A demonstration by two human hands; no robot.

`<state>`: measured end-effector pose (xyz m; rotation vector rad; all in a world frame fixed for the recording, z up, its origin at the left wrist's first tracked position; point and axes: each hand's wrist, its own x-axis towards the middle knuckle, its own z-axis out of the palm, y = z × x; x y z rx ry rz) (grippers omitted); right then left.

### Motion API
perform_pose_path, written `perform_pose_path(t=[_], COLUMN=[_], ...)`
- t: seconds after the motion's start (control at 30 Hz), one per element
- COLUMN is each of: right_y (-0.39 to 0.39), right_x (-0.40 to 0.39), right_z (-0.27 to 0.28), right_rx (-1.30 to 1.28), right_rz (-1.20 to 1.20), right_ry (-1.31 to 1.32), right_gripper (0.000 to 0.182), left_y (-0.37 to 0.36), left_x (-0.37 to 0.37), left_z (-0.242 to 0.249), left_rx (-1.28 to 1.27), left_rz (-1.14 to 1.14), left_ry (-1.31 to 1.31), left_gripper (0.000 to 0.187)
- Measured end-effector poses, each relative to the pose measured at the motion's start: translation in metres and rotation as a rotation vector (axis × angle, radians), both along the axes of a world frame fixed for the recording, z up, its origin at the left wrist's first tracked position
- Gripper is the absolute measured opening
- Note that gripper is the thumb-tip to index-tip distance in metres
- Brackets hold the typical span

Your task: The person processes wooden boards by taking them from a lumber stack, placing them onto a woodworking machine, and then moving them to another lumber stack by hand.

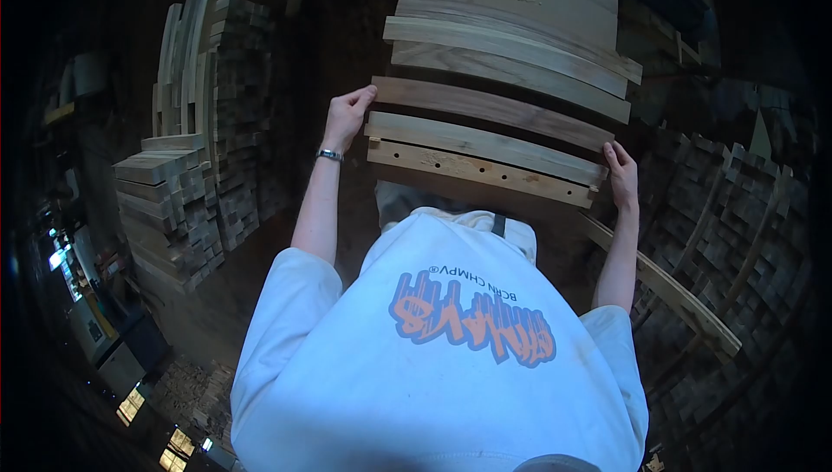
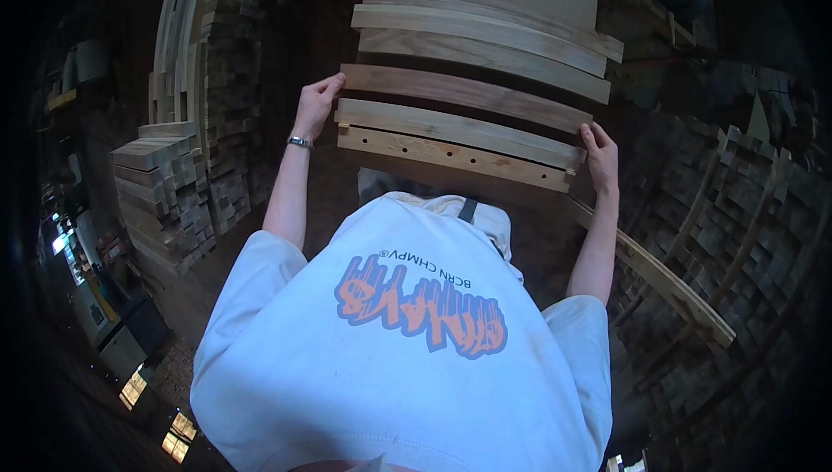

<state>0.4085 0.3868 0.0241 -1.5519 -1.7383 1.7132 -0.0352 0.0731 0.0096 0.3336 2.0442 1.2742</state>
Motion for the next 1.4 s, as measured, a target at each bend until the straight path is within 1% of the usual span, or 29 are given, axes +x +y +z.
perform_pose_path(t=[0.07, 0.13, 0.23, 0.27, 0.3, 0.33, 0.43, 0.47, 0.5, 0.53, 0.57, 0.6, 0.63, 0.7, 0.73, 0.77, 0.83, 0.87, 0.9, 0.97, 1.0, 1.13, 1.2, 1.23, 1.27, 1.3, 1.33, 1.37, 1.4], right_y=[-0.009, -0.014, -0.013, -0.011, -0.01, -0.007, -0.003, 0.005, 0.014, 0.024, 0.033, 0.031, 0.03, 0.033, 0.035, 0.033, 0.027, 0.027, 0.026, 0.027, 0.028, 0.027, 0.034, 0.037, 0.039, 0.043, 0.047, 0.052, 0.058], right_x=[0.006, 0.011, 0.01, 0.011, 0.012, 0.013, 0.003, 0.006, 0.002, -0.005, -0.011, -0.026, -0.039, -0.057, -0.056, -0.055, -0.054, -0.051, -0.047, -0.032, -0.025, -0.01, -0.01, -0.01, -0.011, -0.014, -0.017, -0.019, -0.022], right_z=[0.007, 0.009, 0.012, 0.011, 0.01, 0.009, 0.007, -0.004, -0.009, -0.013, -0.017, -0.016, -0.006, 0.012, 0.007, 0.006, 0.006, 0.009, 0.008, 0.005, 0.003, 0.0, 0.0, 0.0, 0.0, 0.001, 0.001, -0.007, -0.02], right_rx=[-0.03, -0.083, -0.084, -0.081, -0.1, -0.118, -0.128, -0.128, -0.124, -0.174, -0.224, -0.036, -0.035, 0.387, 0.407, 0.409, 0.272, 0.224, 0.222, 0.005, -0.091, -0.175, -0.266, -0.312, -0.308, -0.311, -0.314, -0.311, -0.236], right_rz=[0.035, 0.063, 0.094, 0.093, 0.124, 0.156, 0.167, 0.136, 0.137, -0.021, -0.18, -0.336, -0.335, -0.058, -0.031, -0.033, -0.023, -0.02, -0.022, 0.006, 0.032, 0.047, 0.107, 0.136, 0.134, 0.179, 0.225, 0.226, 0.143], right_ry=[0.018, 0.059, 0.051, 0.054, 0.03, 0.005, 0.023, -0.045, -0.042, -0.07, -0.099, 0.054, 0.054, -0.273, -0.237, -0.237, -0.1, -0.069, -0.067, 0.077, 0.117, 0.057, 0.023, 0.007, 0.01, -0.068, -0.144, -0.141, -0.141], right_gripper=[0.047, 0.043, 0.04, 0.04, 0.042, 0.045, 0.051, 0.057, 0.057, 0.056, 0.055, 0.052, 0.052, 0.049, 0.045, 0.045, 0.043, 0.043, 0.043, 0.045, 0.047, 0.043, 0.053, 0.059, 0.059, 0.061, 0.064, 0.064, 0.062], left_y=[-0.013, -0.022, -0.026, -0.025, -0.024, -0.022, -0.016, -0.013, -0.008, -0.001, 0.009, 0.017, 0.028, 0.049, 0.056, 0.059, 0.06, 0.051, 0.043, 0.027, 0.022, 0.012, 0.009, 0.008, 0.008, 0.011, 0.013, 0.016, 0.02], left_x=[0.003, 0.004, 0.001, 0.0, -0.001, -0.003, -0.012, -0.018, -0.023, -0.027, -0.032, -0.034, -0.033, -0.03, -0.028, -0.025, -0.018, -0.02, -0.022, -0.019, -0.013, -0.004, -0.013, -0.016, -0.019, -0.02, -0.023, -0.027, -0.03], left_z=[-0.002, -0.003, 0.002, 0.004, 0.005, 0.006, 0.005, 0.005, 0.003, 0.003, 0.002, 0.002, 0.004, 0.005, 0.004, 0.005, 0.02, 0.007, 0.003, 0.003, 0.005, 0.011, 0.005, 0.003, -0.001, 0.0, 0.001, 0.002, 0.003], left_rx=[0.072, 0.055, 0.039, 0.085, 0.132, 0.136, 0.231, 0.203, 0.174, 0.178, 0.119, 0.059, 0.06, 0.077, 0.055, 0.058, -0.222, -0.091, -0.093, -0.107, -0.061, 0.01, -0.023, -0.02, 0.031, 0.082, 0.086, 0.153, 0.222], left_rz=[0.005, -0.016, -0.052, -0.038, -0.024, -0.026, -0.095, -0.155, -0.213, -0.214, -0.15, -0.085, -0.085, -0.054, -0.081, -0.083, -0.085, -0.048, -0.05, -0.216, -0.168, -0.103, -0.098, -0.1, -0.113, -0.126, -0.127, -0.125, -0.125], left_ry=[-0.159, -0.192, -0.232, -0.313, -0.395, -0.394, -0.514, -0.556, -0.597, -0.594, -0.559, -0.525, -0.525, -0.214, -0.139, -0.139, 0.188, 0.125, 0.128, 0.206, 0.104, 0.089, -0.108, -0.105, -0.155, -0.207, -0.203, -0.346, -0.488], left_gripper=[0.036, 0.036, 0.04, 0.041, 0.044, 0.044, 0.046, 0.046, 0.047, 0.047, 0.047, 0.049, 0.049, 0.05, 0.048, 0.048, 0.044, 0.04, 0.04, 0.038, 0.038, 0.034, 0.035, 0.035, 0.04, 0.045, 0.045, 0.046, 0.047])
